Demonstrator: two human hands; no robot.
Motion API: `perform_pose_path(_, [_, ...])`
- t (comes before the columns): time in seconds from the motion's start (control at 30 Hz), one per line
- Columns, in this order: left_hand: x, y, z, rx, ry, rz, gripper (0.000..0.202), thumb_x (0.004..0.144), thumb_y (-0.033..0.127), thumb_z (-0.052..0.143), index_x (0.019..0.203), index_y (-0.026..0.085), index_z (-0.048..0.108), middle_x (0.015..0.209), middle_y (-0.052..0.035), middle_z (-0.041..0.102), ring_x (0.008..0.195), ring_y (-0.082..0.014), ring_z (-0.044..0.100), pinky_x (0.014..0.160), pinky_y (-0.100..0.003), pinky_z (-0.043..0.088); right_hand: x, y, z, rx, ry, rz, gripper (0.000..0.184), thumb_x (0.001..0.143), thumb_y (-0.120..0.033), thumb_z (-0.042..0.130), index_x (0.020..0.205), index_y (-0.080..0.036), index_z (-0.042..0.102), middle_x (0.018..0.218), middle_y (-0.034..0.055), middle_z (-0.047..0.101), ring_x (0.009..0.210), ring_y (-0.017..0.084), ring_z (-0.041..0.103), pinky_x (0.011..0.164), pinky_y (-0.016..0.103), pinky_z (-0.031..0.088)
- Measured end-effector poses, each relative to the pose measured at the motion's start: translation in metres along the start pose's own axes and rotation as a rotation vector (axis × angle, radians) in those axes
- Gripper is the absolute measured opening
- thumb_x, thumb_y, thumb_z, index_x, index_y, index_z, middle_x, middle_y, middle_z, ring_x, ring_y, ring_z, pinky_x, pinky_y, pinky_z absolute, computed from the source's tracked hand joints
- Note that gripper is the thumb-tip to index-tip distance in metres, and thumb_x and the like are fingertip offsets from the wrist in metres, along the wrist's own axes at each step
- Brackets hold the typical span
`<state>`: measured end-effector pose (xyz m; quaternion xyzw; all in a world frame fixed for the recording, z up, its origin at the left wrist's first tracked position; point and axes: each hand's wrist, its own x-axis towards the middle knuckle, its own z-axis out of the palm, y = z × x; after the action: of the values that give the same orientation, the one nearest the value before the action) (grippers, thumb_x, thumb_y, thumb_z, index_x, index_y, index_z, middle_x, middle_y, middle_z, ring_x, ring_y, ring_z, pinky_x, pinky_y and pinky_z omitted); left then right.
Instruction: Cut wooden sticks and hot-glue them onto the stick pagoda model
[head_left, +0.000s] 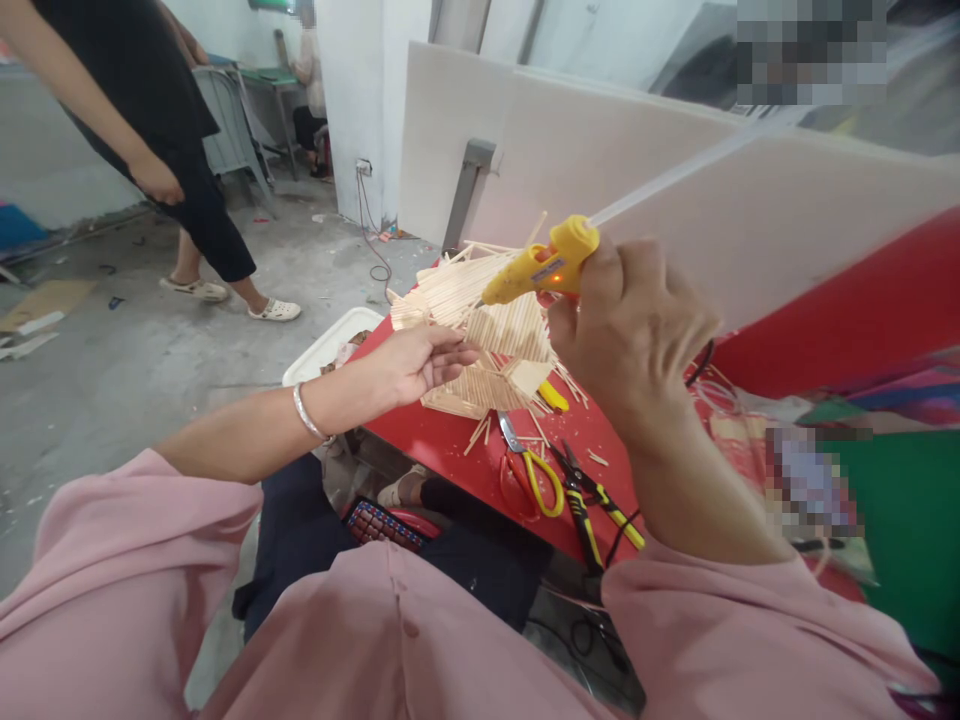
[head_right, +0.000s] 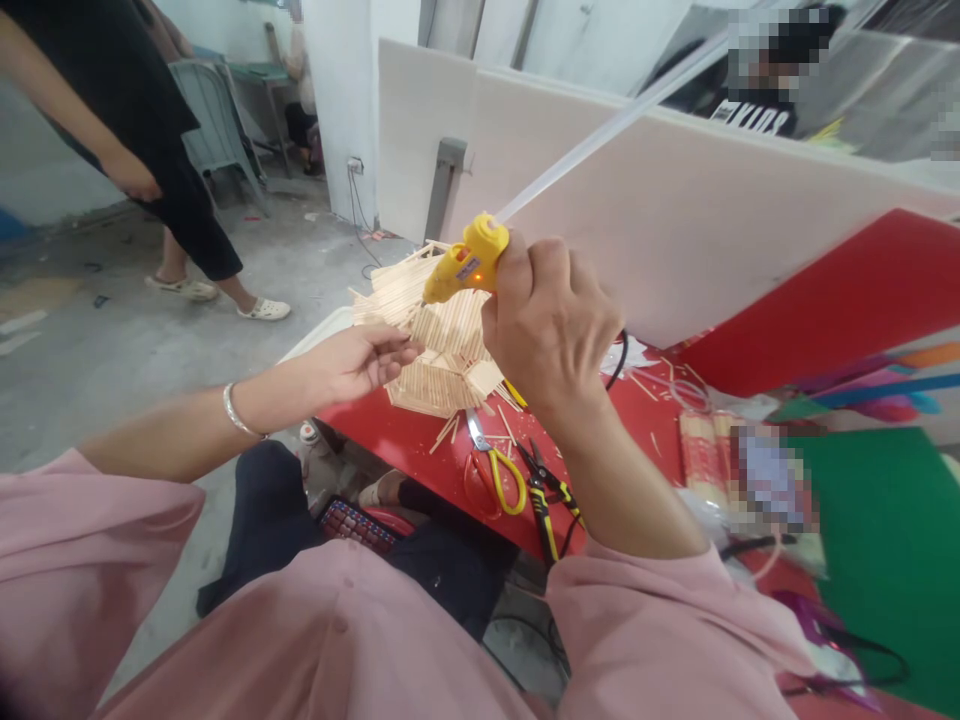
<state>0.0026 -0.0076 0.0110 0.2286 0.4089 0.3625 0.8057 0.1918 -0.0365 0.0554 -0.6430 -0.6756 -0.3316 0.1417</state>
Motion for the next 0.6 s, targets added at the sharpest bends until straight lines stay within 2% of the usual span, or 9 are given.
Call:
perform_pose_path(0.27, [0.0028, 0.0001, -0.0045, -0.010, -0.025, 0.012, 0.017, 0.090, 0.008, 0.053, 0.077, 0.010, 0.063, 0.062, -0.0082, 0.071, 0.052, -0.0107, 0.068, 0.048, -0.014, 0.052, -0.0021, 0.0029, 0.0044, -0.056, 0.121, -0.067, 0.049, 0.091, -0.035, 0.047, 0.135, -0.017, 0.053, 0.101, 0.0135, 0.063, 0.082, 0.024, 0.055, 0.061, 0.033, 0.025])
perform_pose_path(0.47, [-0.0012, 0.0021, -0.0013, -0.019, 0.004, -0.009, 0.015, 0.088, 0.007, 0.053, 0.080, 0.008, 0.066, 0.062, -0.0098, 0.071, 0.051, -0.0123, 0.068, 0.047, -0.016, 0.052, -0.0046, 0.0026, -0.0037, 0.073, 0.037, -0.047, 0.048, 0.090, -0.030, 0.044, 0.136, -0.022, 0.051, 0.109, 0.0163, 0.061, 0.088, 0.027, 0.054, 0.064, 0.036, 0.032])
perform_pose_path(0.6, [0.0001, 0.0023, -0.0011, -0.026, -0.006, -0.006, 0.015, 0.087, 0.007, 0.054, 0.080, 0.008, 0.067, 0.062, -0.0100, 0.071, 0.051, -0.0121, 0.067, 0.048, -0.016, 0.052, -0.0055, 0.0026, -0.0045, 0.067, 0.038, -0.055, 0.049, 0.090, -0.032, 0.043, 0.137, -0.020, 0.051, 0.108, 0.0163, 0.061, 0.087, 0.028, 0.055, 0.064, 0.036, 0.032])
